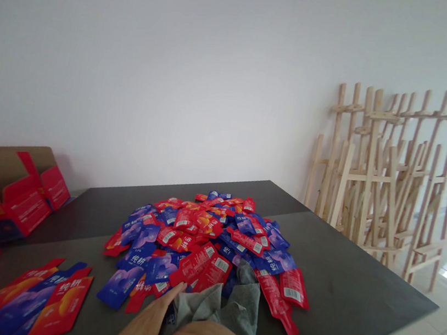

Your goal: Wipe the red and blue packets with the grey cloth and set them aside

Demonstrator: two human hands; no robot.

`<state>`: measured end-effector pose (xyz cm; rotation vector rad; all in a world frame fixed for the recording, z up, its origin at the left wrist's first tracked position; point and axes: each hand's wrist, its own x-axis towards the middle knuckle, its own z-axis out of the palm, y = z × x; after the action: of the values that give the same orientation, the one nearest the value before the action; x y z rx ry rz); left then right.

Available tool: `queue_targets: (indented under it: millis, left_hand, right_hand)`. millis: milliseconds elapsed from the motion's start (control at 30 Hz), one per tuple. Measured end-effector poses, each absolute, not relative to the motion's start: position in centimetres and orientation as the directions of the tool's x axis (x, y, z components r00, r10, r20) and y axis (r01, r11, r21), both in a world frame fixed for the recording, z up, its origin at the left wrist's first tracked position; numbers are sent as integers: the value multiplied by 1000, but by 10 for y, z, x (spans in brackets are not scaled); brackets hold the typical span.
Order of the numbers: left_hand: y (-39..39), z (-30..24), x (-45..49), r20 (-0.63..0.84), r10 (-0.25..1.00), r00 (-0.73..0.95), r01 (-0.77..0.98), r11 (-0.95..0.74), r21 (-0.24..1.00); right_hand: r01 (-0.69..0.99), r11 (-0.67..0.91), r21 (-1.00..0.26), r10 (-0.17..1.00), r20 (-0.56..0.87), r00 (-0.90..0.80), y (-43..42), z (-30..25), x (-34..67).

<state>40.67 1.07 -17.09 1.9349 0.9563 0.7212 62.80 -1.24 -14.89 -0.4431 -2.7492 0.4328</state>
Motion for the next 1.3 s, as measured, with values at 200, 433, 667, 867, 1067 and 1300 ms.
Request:
queue_targets:
  millis: [200, 433, 667, 867, 1067, 1300]
  left_hand:
    - [11, -174, 408, 81, 824, 561, 429, -373, 823]
    - [7, -164, 410, 75, 824, 562, 436, -372, 820]
    - [6, -156, 410, 76, 810, 582, 479, -417, 773]
    - [11, -169, 406, 113, 786, 607, 490, -483, 726]
    - [8, -167, 406, 111, 791, 602, 507, -485, 712]
    - [12, -176, 406, 116, 773, 624, 529, -527, 665]
  right_hand:
    - [392, 841, -374, 497, 248, -831, 7, -154, 624]
    - [284, 887, -365, 386, 245, -890, 6, -147, 631]
    - [183, 898, -400, 295, 239, -925, -10, -144, 667]
    - [503, 793, -342, 592, 244, -768, 5, -152, 656]
    - [320, 914, -249, 374, 218, -901, 6, -146, 633]
    - [227, 921, -317, 312, 253, -916, -10, -150, 663]
